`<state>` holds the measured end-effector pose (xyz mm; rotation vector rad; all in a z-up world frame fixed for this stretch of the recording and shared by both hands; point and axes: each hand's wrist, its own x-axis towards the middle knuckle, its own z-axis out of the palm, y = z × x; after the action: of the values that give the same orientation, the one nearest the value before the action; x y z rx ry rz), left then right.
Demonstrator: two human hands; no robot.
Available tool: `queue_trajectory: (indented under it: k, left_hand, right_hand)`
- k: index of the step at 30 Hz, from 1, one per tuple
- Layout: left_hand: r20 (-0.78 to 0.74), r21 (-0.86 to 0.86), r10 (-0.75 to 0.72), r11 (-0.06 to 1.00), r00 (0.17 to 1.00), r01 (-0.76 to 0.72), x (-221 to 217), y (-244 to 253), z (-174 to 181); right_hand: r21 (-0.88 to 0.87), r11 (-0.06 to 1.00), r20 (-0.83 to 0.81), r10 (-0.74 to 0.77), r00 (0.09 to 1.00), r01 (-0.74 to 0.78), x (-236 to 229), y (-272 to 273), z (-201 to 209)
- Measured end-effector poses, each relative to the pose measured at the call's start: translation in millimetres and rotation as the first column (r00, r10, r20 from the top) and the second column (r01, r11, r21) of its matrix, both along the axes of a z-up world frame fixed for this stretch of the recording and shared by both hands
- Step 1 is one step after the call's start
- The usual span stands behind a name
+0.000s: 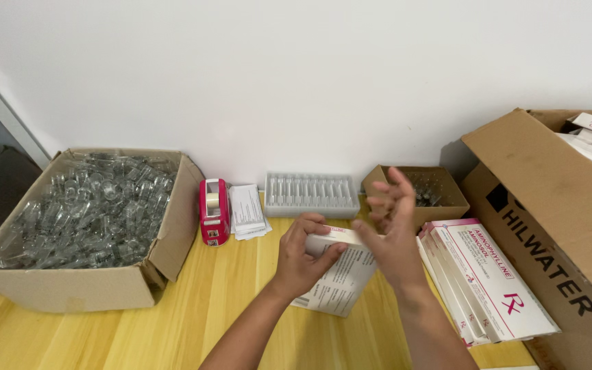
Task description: The person packs small glass vials into a clear plastic tray, places the tray and a folded paper insert into a white cardboard box, and seals the box with tape. The person repeats this process for multiple boxes, retrieving vials from a larger container and organizing them into trays before packaging.
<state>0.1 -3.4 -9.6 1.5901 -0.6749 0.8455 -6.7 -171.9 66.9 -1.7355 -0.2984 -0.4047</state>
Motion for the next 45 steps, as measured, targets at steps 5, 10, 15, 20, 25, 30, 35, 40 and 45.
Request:
queue_trajectory:
  k: [5,10,15,20,25,30,35,40,45]
  left_hand:
    - [-0.008,-0.009,0.009,1.0,1.0,-0.009,0.5,-2.1,-1.6]
    - [0.026,-0.012,-0.018,1.0,1.0,0.018,1.0,-1.4,-3.8]
    - [0.008,-0.003,-0.032,0.999,0.999,0.032,2.1,-0.4,-5.0]
    - [0.017,0.016,-0.029,0.999,0.999,0.029,2.4,0.9,-4.2]
    - [0.001,0.008,-0.032,0.999,1.0,0.032,3.2,0.7,-4.1]
    - [-0.002,0.02,-0.022,1.0,1.0,0.022,3.5,0.8,-3.9]
    - [-0.027,0.036,-0.008,0.999,1.0,0.009,4.0,1.5,-3.9]
    - [-0.273,-0.093,-0.145,0.988,0.951,0.124,6.6,1.7,-8.0]
    - [-0.541,-0.084,-0.338,0.933,0.77,0.35,31.1,10.6,-19.2]
  right_hand:
    - [-0.134,0.987,0.087,0.106,0.991,-0.094,-2.0,-7.7,9.3]
    - [-0.117,0.985,0.033,0.132,0.991,-0.127,8.4,-25.5,15.4]
    - [-0.211,0.851,-0.136,0.462,0.877,-0.481,29.2,-53.9,20.2]
    - [-0.225,0.764,-0.429,0.48,0.765,-0.605,50.6,-48.6,10.6]
    - [0.122,0.76,-0.128,0.65,0.75,-0.638,51.7,-46.1,6.3]
    - [0.495,0.634,0.008,0.68,0.733,-0.594,48.8,-61.9,-12.3]
    - [0.519,0.694,0.181,0.482,0.857,-0.5,36.1,-111.3,-69.4]
    - [0.338,0.85,-0.064,0.449,0.891,-0.404,9.0,-91.9,-145.2]
    - [0.042,0.957,-0.356,0.283,0.891,-0.287,-15.5,-41.8,-181.2]
